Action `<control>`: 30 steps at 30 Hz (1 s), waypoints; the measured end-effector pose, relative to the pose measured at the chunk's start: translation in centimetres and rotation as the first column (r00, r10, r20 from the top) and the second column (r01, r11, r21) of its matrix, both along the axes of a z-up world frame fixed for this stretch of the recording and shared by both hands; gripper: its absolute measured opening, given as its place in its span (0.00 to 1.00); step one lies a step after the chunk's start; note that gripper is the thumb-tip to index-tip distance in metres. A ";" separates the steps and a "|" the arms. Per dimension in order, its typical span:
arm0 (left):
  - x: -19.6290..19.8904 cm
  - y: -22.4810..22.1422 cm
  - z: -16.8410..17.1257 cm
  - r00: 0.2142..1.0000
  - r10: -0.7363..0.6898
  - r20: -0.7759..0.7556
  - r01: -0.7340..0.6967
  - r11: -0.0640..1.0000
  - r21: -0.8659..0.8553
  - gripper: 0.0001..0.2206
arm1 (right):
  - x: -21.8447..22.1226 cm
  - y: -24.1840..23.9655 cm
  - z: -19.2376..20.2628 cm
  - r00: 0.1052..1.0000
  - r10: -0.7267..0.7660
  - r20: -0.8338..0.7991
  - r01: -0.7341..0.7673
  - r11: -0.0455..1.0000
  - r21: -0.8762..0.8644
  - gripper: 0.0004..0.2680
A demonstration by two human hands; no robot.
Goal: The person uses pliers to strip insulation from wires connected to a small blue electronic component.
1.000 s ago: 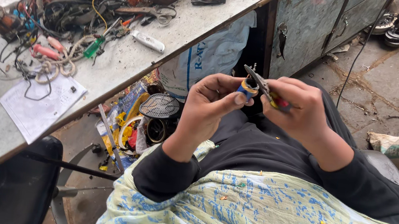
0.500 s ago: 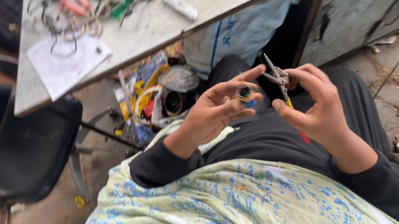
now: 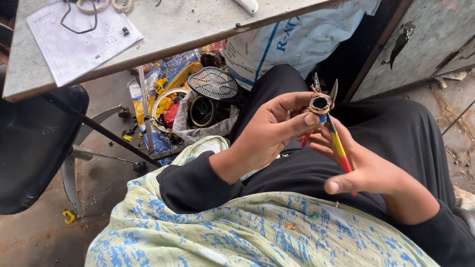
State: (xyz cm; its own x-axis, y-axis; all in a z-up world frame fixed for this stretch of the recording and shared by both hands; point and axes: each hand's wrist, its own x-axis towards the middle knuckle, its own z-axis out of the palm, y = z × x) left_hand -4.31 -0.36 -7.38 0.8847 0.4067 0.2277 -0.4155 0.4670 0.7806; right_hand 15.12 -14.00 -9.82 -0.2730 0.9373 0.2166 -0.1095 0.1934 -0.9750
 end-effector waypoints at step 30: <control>-1.8 2.5 1.5 0.960 0.255 -0.116 -0.202 0.917 0.343 0.19 | -1.3 -1.1 6.8 0.154 -0.819 0.553 0.312 0.572 0.759 0.26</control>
